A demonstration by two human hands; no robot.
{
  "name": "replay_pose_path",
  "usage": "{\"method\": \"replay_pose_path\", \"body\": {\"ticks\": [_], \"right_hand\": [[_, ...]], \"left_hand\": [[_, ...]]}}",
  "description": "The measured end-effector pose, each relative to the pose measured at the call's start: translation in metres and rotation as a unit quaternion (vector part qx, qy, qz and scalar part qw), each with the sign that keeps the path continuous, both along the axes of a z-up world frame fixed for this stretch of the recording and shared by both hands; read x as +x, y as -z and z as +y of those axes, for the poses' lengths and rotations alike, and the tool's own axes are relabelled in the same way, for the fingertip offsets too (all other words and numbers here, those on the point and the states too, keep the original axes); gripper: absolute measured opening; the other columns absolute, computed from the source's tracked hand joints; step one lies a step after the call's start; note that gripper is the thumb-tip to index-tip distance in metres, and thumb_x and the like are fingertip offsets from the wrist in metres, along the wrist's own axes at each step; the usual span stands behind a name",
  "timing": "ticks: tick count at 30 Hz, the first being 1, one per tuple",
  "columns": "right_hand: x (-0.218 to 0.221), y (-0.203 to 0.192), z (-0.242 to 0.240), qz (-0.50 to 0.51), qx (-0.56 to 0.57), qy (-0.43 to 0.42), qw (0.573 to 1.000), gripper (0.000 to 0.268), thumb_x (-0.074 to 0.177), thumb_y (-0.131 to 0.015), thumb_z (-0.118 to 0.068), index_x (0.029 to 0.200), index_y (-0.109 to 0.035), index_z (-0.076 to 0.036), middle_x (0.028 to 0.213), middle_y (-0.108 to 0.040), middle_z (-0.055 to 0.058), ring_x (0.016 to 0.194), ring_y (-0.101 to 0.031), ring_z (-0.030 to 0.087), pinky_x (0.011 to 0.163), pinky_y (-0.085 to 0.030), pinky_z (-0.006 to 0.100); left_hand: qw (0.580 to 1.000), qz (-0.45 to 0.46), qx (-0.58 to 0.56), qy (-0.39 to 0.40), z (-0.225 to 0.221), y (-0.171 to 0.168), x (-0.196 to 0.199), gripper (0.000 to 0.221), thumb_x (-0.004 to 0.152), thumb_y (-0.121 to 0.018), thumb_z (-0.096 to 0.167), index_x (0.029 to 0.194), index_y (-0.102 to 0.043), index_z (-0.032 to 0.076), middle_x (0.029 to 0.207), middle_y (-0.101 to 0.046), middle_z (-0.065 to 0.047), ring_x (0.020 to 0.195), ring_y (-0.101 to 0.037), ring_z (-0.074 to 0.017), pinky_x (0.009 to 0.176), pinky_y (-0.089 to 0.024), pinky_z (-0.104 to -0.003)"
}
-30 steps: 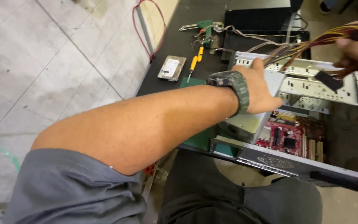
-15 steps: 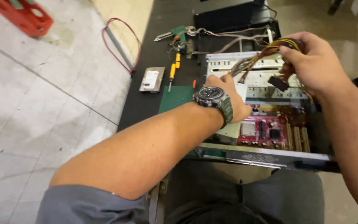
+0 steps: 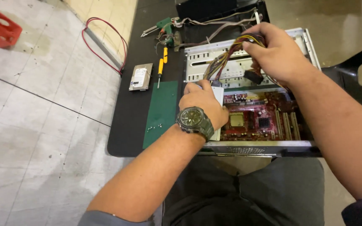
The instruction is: Positioning and fitting a power supply unit into a computer chassis on a repair bench.
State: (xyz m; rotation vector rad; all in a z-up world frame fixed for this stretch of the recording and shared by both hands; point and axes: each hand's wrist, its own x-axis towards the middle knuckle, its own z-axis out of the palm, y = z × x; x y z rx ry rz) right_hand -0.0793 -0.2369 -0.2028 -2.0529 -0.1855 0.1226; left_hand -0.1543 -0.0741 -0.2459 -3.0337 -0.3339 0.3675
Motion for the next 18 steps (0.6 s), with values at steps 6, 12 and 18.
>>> {"method": "replay_pose_path", "body": {"ticks": [6, 12, 18], "right_hand": [[0.010, 0.015, -0.002, -0.025, 0.009, -0.024, 0.999, 0.021, 0.107, -0.061, -0.025, 0.127, -0.061, -0.018, 0.071, -0.059, 0.005, 0.056, -0.054, 0.015, 0.051, -0.042, 0.034], [0.013, 0.021, -0.003, -0.037, 0.021, -0.036, 0.998, 0.017, 0.109, -0.062, -0.022, 0.125, -0.062, -0.017, 0.075, -0.060, 0.002, 0.056, -0.052, 0.012, 0.050, -0.044, 0.033], [0.032, 0.046, -0.005, -0.101, 0.026, -0.062, 0.993, 0.010, 0.112, -0.062, -0.020, 0.120, -0.064, -0.015, 0.073, -0.058, 0.005, 0.057, -0.055, 0.016, 0.051, -0.043, 0.037]], "left_hand": [[0.990, 0.001, 0.129, -0.051, -0.008, 0.029, 0.010, 0.108, 0.076, -0.070, 0.066, 0.156, -0.026, 0.008, 0.119, -0.047, -0.032, 0.067, -0.068, -0.0301, 0.055, -0.058, -0.044], [0.990, 0.092, 0.095, -0.052, -0.009, 0.011, 0.007, 0.103, 0.087, -0.063, 0.065, 0.159, -0.016, 0.008, 0.126, -0.043, -0.033, 0.090, -0.064, -0.0359, 0.062, -0.061, -0.046], [0.995, 0.083, 0.053, -0.032, -0.005, -0.017, 0.001, 0.105, 0.083, -0.066, 0.070, 0.156, -0.024, 0.008, 0.133, -0.046, -0.026, 0.105, -0.065, -0.0345, 0.081, -0.059, -0.044]]}}
